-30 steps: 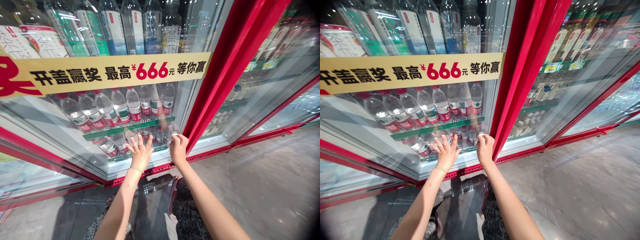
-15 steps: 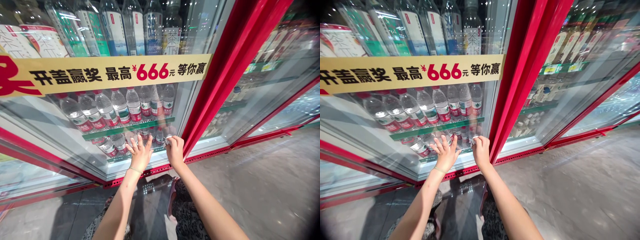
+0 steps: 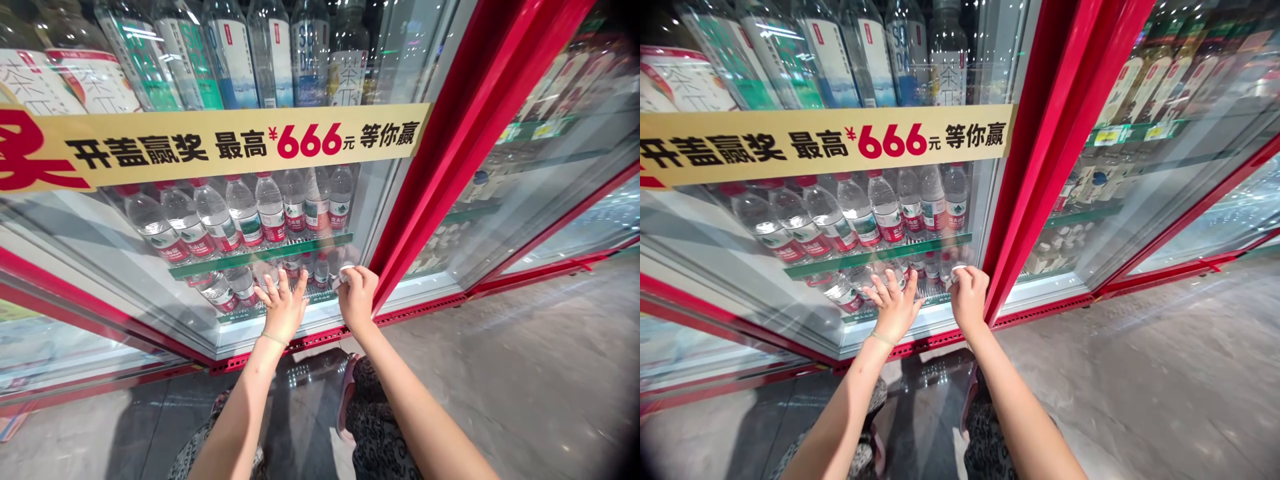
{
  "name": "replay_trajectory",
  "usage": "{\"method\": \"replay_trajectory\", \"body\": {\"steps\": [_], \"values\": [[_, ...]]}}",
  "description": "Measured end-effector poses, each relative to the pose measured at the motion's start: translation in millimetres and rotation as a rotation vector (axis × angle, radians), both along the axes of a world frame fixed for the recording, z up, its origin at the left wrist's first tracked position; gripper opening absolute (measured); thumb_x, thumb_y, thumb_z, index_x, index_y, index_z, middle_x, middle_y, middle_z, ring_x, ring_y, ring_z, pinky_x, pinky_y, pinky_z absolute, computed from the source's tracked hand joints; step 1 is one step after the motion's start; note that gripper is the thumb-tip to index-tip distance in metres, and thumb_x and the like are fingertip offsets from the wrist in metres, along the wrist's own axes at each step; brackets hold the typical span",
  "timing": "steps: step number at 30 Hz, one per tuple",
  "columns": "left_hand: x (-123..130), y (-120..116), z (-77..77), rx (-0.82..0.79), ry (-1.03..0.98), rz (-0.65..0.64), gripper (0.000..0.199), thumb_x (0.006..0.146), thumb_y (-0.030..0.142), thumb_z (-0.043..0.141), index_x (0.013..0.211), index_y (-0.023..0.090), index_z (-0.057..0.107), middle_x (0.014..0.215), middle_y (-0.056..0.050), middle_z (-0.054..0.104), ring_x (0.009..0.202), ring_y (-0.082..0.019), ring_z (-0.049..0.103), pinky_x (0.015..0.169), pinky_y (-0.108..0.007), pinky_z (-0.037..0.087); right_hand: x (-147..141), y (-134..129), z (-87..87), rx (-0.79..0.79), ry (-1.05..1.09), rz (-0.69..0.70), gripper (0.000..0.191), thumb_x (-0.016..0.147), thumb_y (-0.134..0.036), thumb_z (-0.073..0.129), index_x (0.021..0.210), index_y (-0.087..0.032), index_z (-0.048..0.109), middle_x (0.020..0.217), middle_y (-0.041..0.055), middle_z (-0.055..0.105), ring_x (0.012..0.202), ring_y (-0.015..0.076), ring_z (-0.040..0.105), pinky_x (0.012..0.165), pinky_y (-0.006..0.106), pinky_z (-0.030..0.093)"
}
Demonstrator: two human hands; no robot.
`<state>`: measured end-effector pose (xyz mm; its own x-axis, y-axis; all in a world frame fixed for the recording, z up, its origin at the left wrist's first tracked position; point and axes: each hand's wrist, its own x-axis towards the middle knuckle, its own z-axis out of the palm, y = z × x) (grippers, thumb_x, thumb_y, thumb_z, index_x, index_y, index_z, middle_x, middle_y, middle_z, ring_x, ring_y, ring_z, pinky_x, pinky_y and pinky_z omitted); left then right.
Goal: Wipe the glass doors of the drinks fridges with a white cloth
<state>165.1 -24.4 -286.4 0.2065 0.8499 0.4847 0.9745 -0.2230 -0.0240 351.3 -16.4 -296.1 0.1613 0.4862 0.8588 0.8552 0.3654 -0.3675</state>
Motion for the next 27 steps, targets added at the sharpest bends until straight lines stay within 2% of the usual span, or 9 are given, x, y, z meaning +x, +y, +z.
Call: {"method": "replay_trajectory", "body": {"steps": [3,8,13,18,24,27], "values": [[-0.2,0.2,-0.6,0.01,-0.005,-0.006,0.098,0.079,0.042,0.083,0.159,0.037,0.027,0.167,-0.028,0.016,0.146,-0.06,0.027,0.103,-0.091,0.011,-0.9,-0.8,-4.8,-0.039,0.071,-0.085,0.043,0.084,-0.006,0.049,0.123,-0.023,0.055,0.117,0.0117,0.051,0.112,0.0263,0.05,0.09,0.045,0.053],[0.2,0.1,-1.8,0.04,-0.003,-0.017,0.091,0.081,0.043,0.08,0.158,0.037,0.031,0.166,-0.028,0.019,0.145,-0.061,0.029,0.103,-0.091,0.011,-8.1,-2.4,-12.9,-0.026,-0.177,0.062,0.042,0.087,-0.006,0.052,0.12,-0.031,0.057,0.111,0.0065,0.055,0.107,0.0233,0.051,0.093,0.042,0.053],[1.2,-0.3,-0.1,-0.001,-0.008,0.001,0.094,0.081,0.042,0.081,0.158,0.038,0.028,0.167,-0.028,0.019,0.145,-0.06,0.03,0.103,-0.091,0.009,-4.4,-1.4,-10.6,0.003,0.008,-0.035,0.051,0.086,-0.004,0.047,0.132,-0.026,0.05,0.119,0.0108,0.053,0.111,0.025,0.05,0.092,0.046,0.051],[1.9,-0.1,0.5,-0.019,-0.016,0.013,0.094,0.081,0.044,0.08,0.159,0.037,0.029,0.164,-0.028,0.027,0.147,-0.058,0.029,0.106,-0.089,0.007,-4.0,0.5,-9.7,0.037,-0.114,0.078,0.055,0.084,-0.003,0.049,0.134,-0.027,0.05,0.115,0.0092,0.056,0.109,0.0242,0.052,0.093,0.044,0.049],[2.1,0.5,0.3,-0.01,-0.031,-0.001,0.09,0.08,0.042,0.081,0.157,0.035,0.036,0.164,-0.028,0.028,0.147,-0.059,0.028,0.104,-0.09,0.006,4.1,2.8,-10.2,0.011,-0.037,-0.061,0.049,0.084,-0.005,0.051,0.13,-0.022,0.048,0.117,0.0127,0.053,0.11,0.026,0.05,0.092,0.045,0.05],[2.1,0.6,1.3,-0.002,-0.033,-0.001,0.088,0.079,0.042,0.082,0.156,0.033,0.04,0.161,-0.028,0.033,0.147,-0.059,0.028,0.104,-0.09,0.007,1.2,1.7,-18.7,-0.006,-0.148,0.027,0.045,0.086,-0.006,0.051,0.127,-0.024,0.049,0.114,0.0108,0.054,0.108,0.0251,0.052,0.091,0.045,0.051]]}}
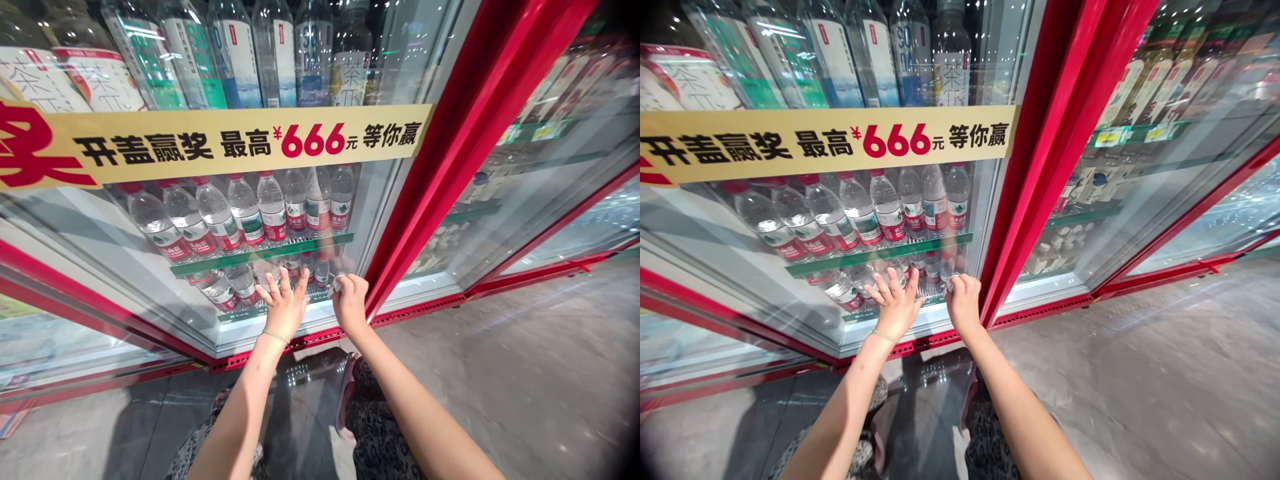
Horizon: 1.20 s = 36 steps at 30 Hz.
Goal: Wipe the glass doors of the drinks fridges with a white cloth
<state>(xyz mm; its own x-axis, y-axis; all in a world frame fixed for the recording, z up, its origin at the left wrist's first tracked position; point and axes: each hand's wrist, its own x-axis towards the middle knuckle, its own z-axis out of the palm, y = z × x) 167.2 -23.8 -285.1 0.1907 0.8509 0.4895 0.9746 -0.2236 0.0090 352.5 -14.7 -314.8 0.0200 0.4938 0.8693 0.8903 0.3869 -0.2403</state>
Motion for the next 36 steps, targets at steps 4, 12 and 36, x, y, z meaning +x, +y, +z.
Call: {"method": "replay_trajectory", "body": {"steps": [4,12,36], "values": [[-0.5,-0.7,3.7,-0.021,-0.001,-0.008,0.088,0.08,0.04,0.081,0.156,0.033,0.039,0.163,-0.027,0.03,0.148,-0.058,0.025,0.105,-0.09,0.007,0.8,2.9,-4.0,0.0,-0.084,0.078,0.042,0.087,-0.008,0.053,0.124,-0.028,0.051,0.113,0.0077,0.055,0.108,0.023,0.054,0.096,0.044,0.05],[-1.8,-5.5,15.2,-0.052,-0.017,-0.029,0.091,0.079,0.038,0.083,0.157,0.033,0.037,0.165,-0.025,0.028,0.15,-0.055,0.022,0.109,-0.086,0.011,-14.6,-4.6,5.6,-0.086,0.135,-0.017,0.037,0.085,-0.005,0.048,0.119,-0.021,0.052,0.118,0.0128,0.051,0.111,0.0246,0.046,0.096,0.043,0.048],[-10.2,-0.6,2.8,-0.008,-0.022,-0.042,0.083,0.084,0.047,0.077,0.155,0.041,0.034,0.166,-0.019,0.029,0.151,-0.049,0.028,0.113,-0.083,0.009,-32.4,-4.1,-2.1,-0.121,0.268,0.029,0.035,0.085,-0.01,0.047,0.117,-0.024,0.053,0.118,0.0104,0.049,0.115,0.024,0.047,0.1,0.045,0.047]]}}
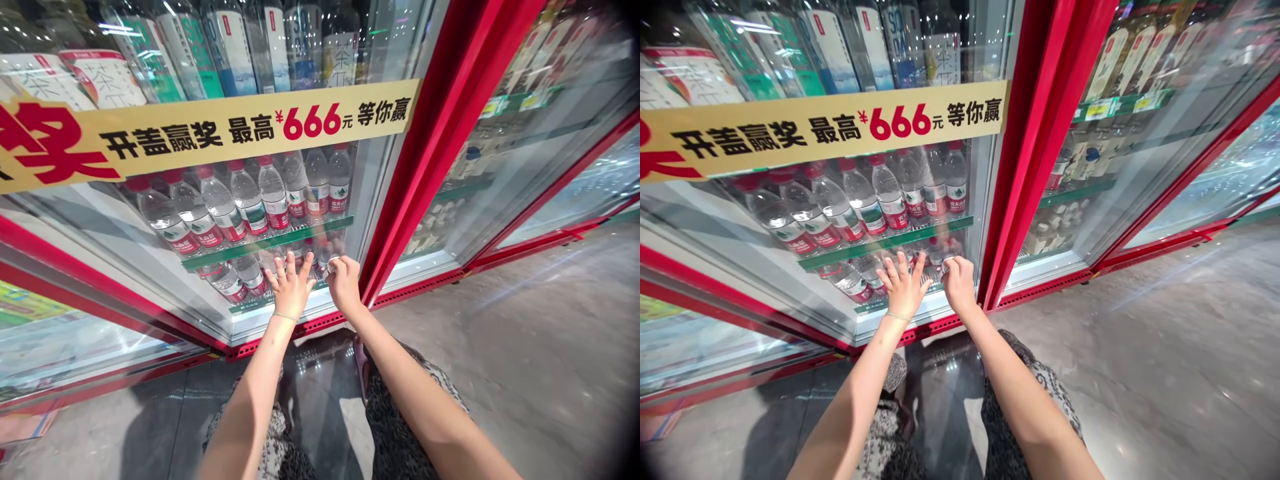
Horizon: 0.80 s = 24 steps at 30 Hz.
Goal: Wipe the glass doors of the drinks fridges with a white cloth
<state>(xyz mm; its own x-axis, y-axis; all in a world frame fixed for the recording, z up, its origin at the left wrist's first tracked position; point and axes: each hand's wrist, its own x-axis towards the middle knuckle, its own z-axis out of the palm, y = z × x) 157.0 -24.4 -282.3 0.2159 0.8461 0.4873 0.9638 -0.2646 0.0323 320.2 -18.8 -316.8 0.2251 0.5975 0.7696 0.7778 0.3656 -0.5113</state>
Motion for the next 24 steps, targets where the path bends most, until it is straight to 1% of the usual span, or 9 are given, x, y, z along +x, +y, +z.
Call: {"method": "replay_trajectory", "body": {"steps": [1,4,6,8,11,12,16,21,24], "values": [[-0.1,0.1,-0.3,0.001,-0.003,0.0,0.083,0.084,0.047,0.077,0.155,0.041,0.035,0.166,-0.019,0.029,0.151,-0.049,0.028,0.113,-0.083,0.009,1.0,0.6,1.4,0.008,0.045,-0.029,0.035,0.086,-0.01,0.047,0.117,-0.024,0.053,0.12,0.0105,0.047,0.116,0.0237,0.047,0.102,0.045,0.046],[0.2,0.2,-0.4,-0.008,-0.017,0.01,0.081,0.084,0.046,0.077,0.154,0.04,0.037,0.165,-0.02,0.032,0.151,-0.049,0.029,0.113,-0.083,0.01,4.2,0.6,4.1,0.006,0.303,-0.192,0.032,0.086,-0.012,0.045,0.115,-0.022,0.053,0.12,0.0116,0.043,0.118,0.0242,0.046,0.106,0.048,0.042],[0.8,-0.1,0.4,-0.019,-0.021,0.008,0.079,0.085,0.045,0.076,0.154,0.04,0.038,0.164,-0.019,0.033,0.151,-0.049,0.029,0.113,-0.083,0.01,3.6,-1.5,3.3,-0.034,0.401,-0.229,0.03,0.085,-0.012,0.045,0.112,-0.021,0.053,0.118,0.0108,0.043,0.116,0.0241,0.046,0.106,0.048,0.042],[1.4,-0.9,1.6,-0.021,-0.026,0.003,0.079,0.085,0.044,0.077,0.154,0.04,0.039,0.164,-0.019,0.034,0.151,-0.049,0.03,0.113,-0.083,0.009,2.2,-3.8,2.0,-0.056,0.349,-0.152,0.031,0.084,-0.011,0.045,0.111,-0.022,0.055,0.117,0.0101,0.044,0.115,0.0237,0.047,0.104,0.047,0.044],[2.9,-2.2,3.3,-0.013,-0.042,0.004,0.079,0.084,0.042,0.078,0.153,0.039,0.04,0.164,-0.019,0.035,0.15,-0.049,0.029,0.113,-0.083,0.009,4.8,-4.6,3.6,-0.026,0.213,-0.019,0.037,0.083,-0.009,0.045,0.116,-0.024,0.055,0.119,0.0094,0.047,0.117,0.0228,0.048,0.102,0.044,0.046],[3.6,-2.5,3.8,-0.013,-0.049,0.006,0.079,0.083,0.041,0.078,0.153,0.038,0.041,0.164,-0.019,0.035,0.15,-0.05,0.029,0.113,-0.083,0.009,7.3,-4.1,5.2,-0.008,0.212,-0.028,0.038,0.084,-0.009,0.045,0.118,-0.024,0.054,0.12,0.0094,0.049,0.117,0.0228,0.048,0.103,0.045,0.045],[6.0,-2.6,5.2,-0.033,-0.061,0.011,0.08,0.082,0.04,0.079,0.153,0.037,0.043,0.163,-0.02,0.035,0.151,-0.051,0.028,0.111,-0.085,0.008,16.6,-2.1,11.6,0.043,0.327,-0.197,0.038,0.085,-0.01,0.044,0.12,-0.022,0.052,0.116,0.0099,0.051,0.114,0.0236,0.05,0.103,0.048,0.044],[5.9,-2.6,5.2,-0.045,-0.064,0.015,0.08,0.083,0.04,0.079,0.154,0.037,0.041,0.164,-0.02,0.034,0.151,-0.051,0.026,0.111,-0.085,0.008,19.8,-0.4,16.5,0.066,0.225,-0.063,0.033,0.089,-0.014,0.048,0.118,-0.024,0.058,0.121,0.0087,0.049,0.118,0.0218,0.051,0.105,0.044,0.046],[5.4,-2.8,5.3,-0.037,-0.055,0.016,0.079,0.083,0.041,0.079,0.153,0.036,0.043,0.163,-0.021,0.036,0.15,-0.052,0.027,0.111,-0.085,0.008,18.1,-2.6,17.1,0.071,0.297,-0.143,0.032,0.088,-0.014,0.05,0.117,-0.025,0.061,0.12,0.0083,0.047,0.116,0.0215,0.051,0.104,0.044,0.046]]}}
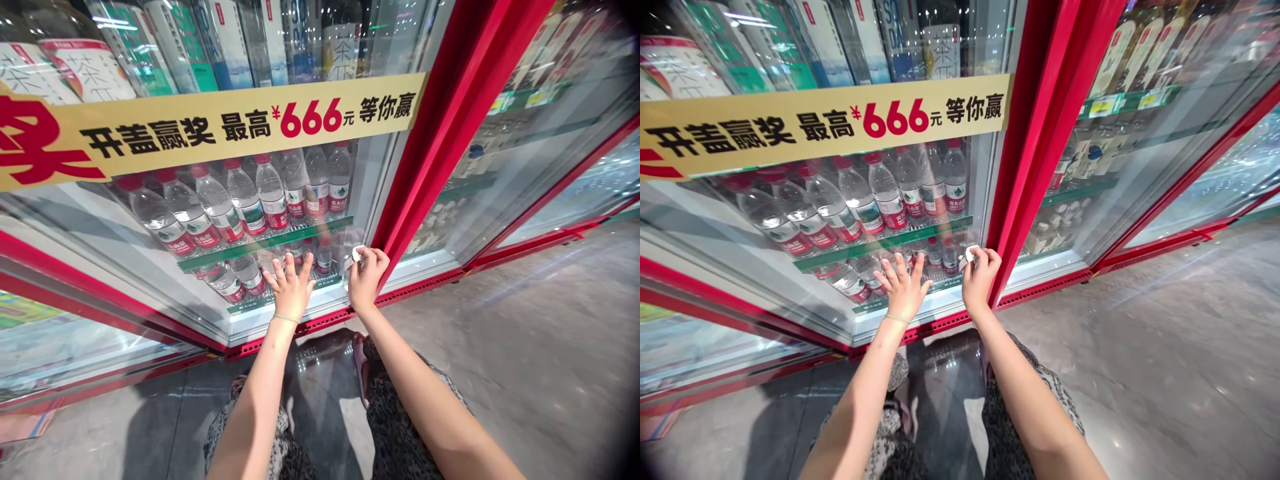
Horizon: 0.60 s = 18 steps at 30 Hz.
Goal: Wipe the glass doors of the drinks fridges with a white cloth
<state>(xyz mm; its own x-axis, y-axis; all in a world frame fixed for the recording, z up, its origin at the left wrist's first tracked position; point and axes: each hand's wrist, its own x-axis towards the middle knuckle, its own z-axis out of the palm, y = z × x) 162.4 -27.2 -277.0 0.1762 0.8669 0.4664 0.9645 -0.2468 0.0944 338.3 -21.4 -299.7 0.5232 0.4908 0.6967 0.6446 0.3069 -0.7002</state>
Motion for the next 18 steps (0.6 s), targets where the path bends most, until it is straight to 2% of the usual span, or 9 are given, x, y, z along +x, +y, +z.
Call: {"method": "replay_trajectory", "body": {"steps": [2,5,7,10,12,15,18], "values": [[-0.2,0.0,-0.2,0.009,0.004,-0.006,0.081,0.082,0.041,0.079,0.154,0.036,0.042,0.163,-0.021,0.036,0.15,-0.052,0.027,0.111,-0.085,0.009,-4.6,-2.9,-0.9,-0.041,0.002,-0.007,0.033,0.088,-0.014,0.05,0.116,-0.025,0.062,0.118,0.0088,0.048,0.115,0.0224,0.051,0.102,0.044,0.047],[-0.3,0.4,-1.2,0.014,0.01,-0.011,0.085,0.082,0.04,0.08,0.155,0.037,0.037,0.165,-0.021,0.03,0.151,-0.052,0.026,0.11,-0.085,0.01,-11.9,-5.2,-1.1,-0.093,-0.136,0.07,0.033,0.088,-0.011,0.049,0.113,-0.026,0.065,0.114,0.0085,0.053,0.112,0.0235,0.051,0.099,0.044,0.047],[-0.4,0.7,-2.0,0.008,0.022,-0.006,0.087,0.083,0.04,0.08,0.156,0.039,0.034,0.167,-0.022,0.025,0.151,-0.053,0.026,0.11,-0.085,0.01,-13.2,-4.7,-0.2,-0.078,-0.196,0.05,0.033,0.087,-0.01,0.05,0.11,-0.028,0.067,0.113,0.0078,0.054,0.112,0.0243,0.05,0.099,0.045,0.045],[-0.6,0.9,-2.6,-0.001,0.044,-0.002,0.087,0.084,0.042,0.078,0.157,0.038,0.032,0.167,-0.023,0.025,0.15,-0.053,0.025,0.11,-0.086,0.007,-12.7,-5.1,-0.8,-0.08,-0.145,-0.033,0.035,0.085,-0.011,0.052,0.112,-0.028,0.067,0.115,0.0078,0.05,0.113,0.0258,0.047,0.1,0.048,0.043],[-0.7,0.8,-2.4,-0.001,0.053,-0.005,0.087,0.083,0.043,0.078,0.157,0.037,0.033,0.165,-0.023,0.028,0.15,-0.053,0.025,0.109,-0.086,0.005,-15.3,-7.5,-3.5,-0.131,-0.067,-0.037,0.036,0.084,-0.012,0.052,0.114,-0.027,0.065,0.114,0.0078,0.046,0.112,0.0256,0.046,0.099,0.047,0.043],[-0.6,0.3,-1.8,0.003,0.055,-0.006,0.087,0.082,0.043,0.079,0.157,0.037,0.035,0.164,-0.024,0.03,0.15,-0.053,0.026,0.109,-0.086,0.005,-22.7,-10.0,-6.6,-0.179,-0.042,0.051,0.036,0.083,-0.01,0.05,0.112,-0.027,0.063,0.111,0.0073,0.045,0.11,0.0244,0.046,0.097,0.044,0.045],[-0.4,0.2,-1.7,0.002,0.054,-0.001,0.084,0.084,0.043,0.078,0.156,0.038,0.036,0.165,-0.023,0.03,0.15,-0.053,0.027,0.109,-0.086,0.006,-24.3,-6.3,-6.1,-0.127,-0.117,0.131,0.038,0.082,-0.009,0.05,0.113,-0.028,0.063,0.112,0.0071,0.045,0.112,0.0236,0.046,0.098,0.043,0.046]]}}
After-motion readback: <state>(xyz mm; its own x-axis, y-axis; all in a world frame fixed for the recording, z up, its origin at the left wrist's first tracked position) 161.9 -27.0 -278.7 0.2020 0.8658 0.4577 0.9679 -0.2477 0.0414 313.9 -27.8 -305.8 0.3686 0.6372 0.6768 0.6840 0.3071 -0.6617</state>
